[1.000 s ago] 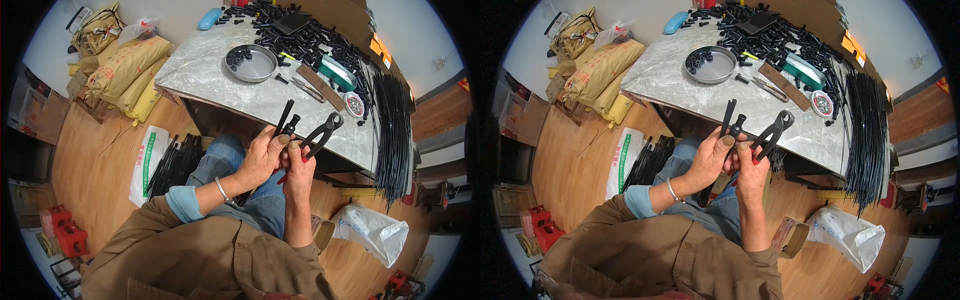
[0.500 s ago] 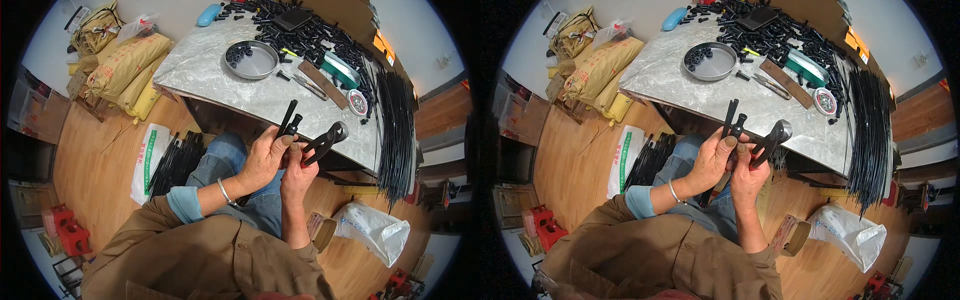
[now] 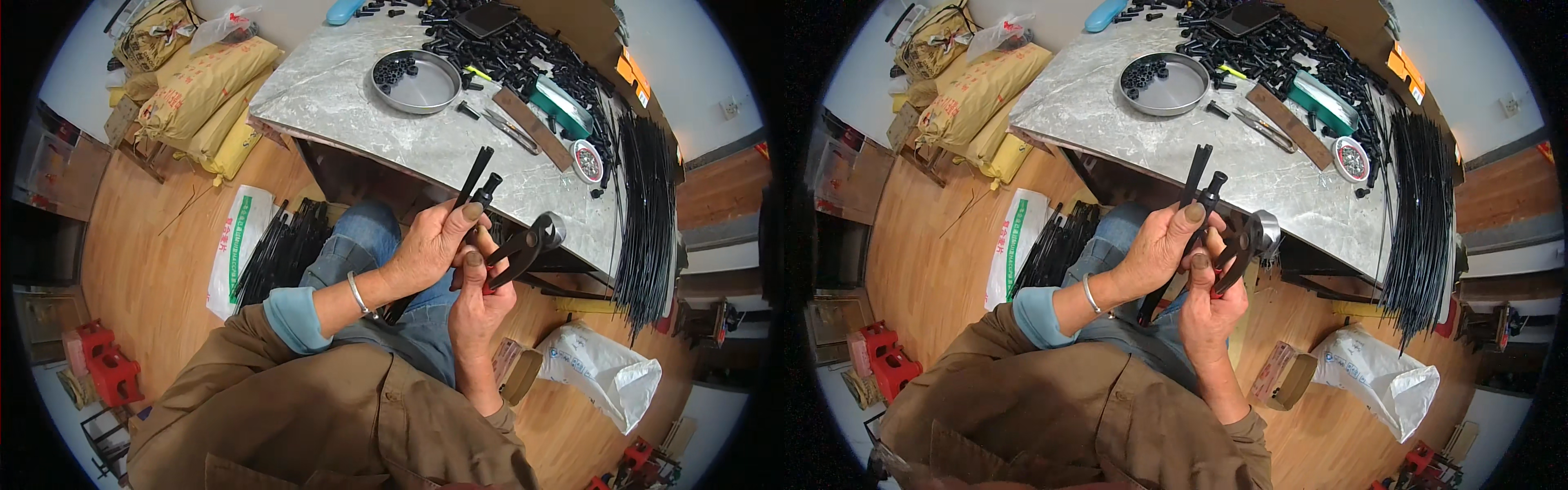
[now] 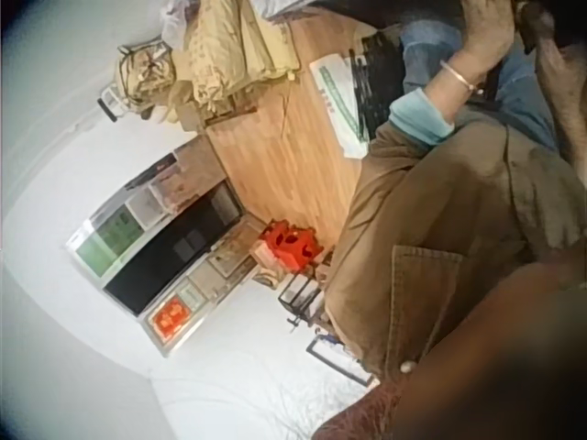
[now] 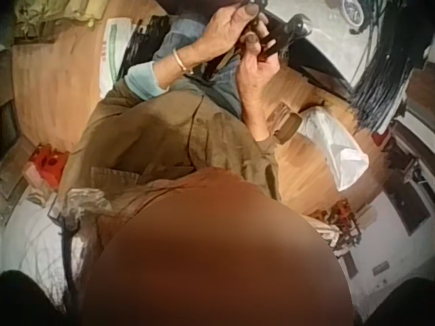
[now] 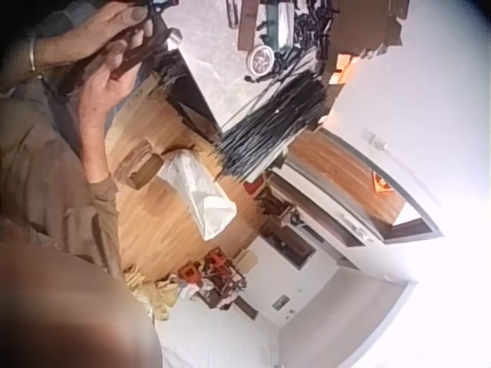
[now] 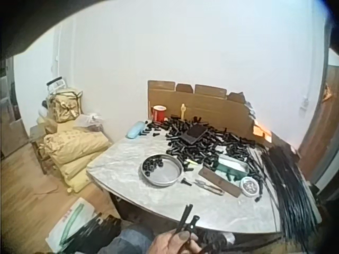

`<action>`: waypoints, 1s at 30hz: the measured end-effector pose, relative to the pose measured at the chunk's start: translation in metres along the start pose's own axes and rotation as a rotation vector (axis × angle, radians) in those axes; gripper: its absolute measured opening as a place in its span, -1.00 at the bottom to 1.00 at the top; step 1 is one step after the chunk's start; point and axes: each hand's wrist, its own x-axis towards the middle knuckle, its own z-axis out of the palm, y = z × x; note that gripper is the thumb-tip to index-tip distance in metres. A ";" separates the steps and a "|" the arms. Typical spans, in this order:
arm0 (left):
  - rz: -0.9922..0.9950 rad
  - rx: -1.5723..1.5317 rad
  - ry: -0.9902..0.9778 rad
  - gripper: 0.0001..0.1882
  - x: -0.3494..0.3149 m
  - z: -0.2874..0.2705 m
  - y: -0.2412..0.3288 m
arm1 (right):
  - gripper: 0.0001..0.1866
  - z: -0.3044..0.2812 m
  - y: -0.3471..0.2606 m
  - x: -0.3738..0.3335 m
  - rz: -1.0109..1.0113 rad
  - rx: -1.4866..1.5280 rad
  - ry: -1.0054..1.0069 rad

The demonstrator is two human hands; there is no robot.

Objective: Assembling cable harnesses by attaching plastic components and trimming with pliers.

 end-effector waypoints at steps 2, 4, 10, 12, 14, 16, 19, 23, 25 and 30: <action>-0.007 0.011 0.003 -0.45 0.003 -0.004 -0.001 | -0.63 -0.005 -0.006 0.003 0.031 0.017 -0.026; -0.048 -0.028 -0.057 -0.39 0.008 -0.012 -0.003 | -0.61 -0.016 -0.014 0.012 0.218 0.178 -0.200; -0.114 -0.042 -0.092 -0.31 0.012 -0.026 -0.003 | -0.62 -0.069 -0.048 0.018 0.567 0.131 -0.487; -0.120 -0.073 -0.061 -0.31 0.015 -0.027 -0.003 | -0.64 -0.082 -0.057 0.006 0.718 0.104 -0.575; -0.128 -0.064 -0.062 -0.32 0.010 -0.018 -0.005 | -0.66 -0.078 -0.059 0.003 0.906 0.048 -0.603; -0.116 -0.027 -0.111 -0.34 0.006 -0.014 0.005 | -0.66 -0.077 -0.054 -0.001 0.959 0.085 -0.633; -0.159 -0.054 -0.129 -0.35 0.006 -0.018 0.001 | -0.64 -0.079 -0.048 -0.005 0.990 0.196 -0.629; -0.159 -0.068 -0.131 -0.34 0.009 -0.022 -0.001 | -0.59 -0.074 -0.051 -0.007 0.961 0.174 -0.647; -0.143 -0.062 -0.150 -0.34 0.009 -0.018 -0.002 | -0.58 -0.072 -0.049 -0.009 0.952 0.244 -0.608; -0.140 -0.054 -0.172 -0.33 0.006 -0.022 -0.004 | -0.57 -0.072 -0.059 0.000 0.975 0.288 -0.626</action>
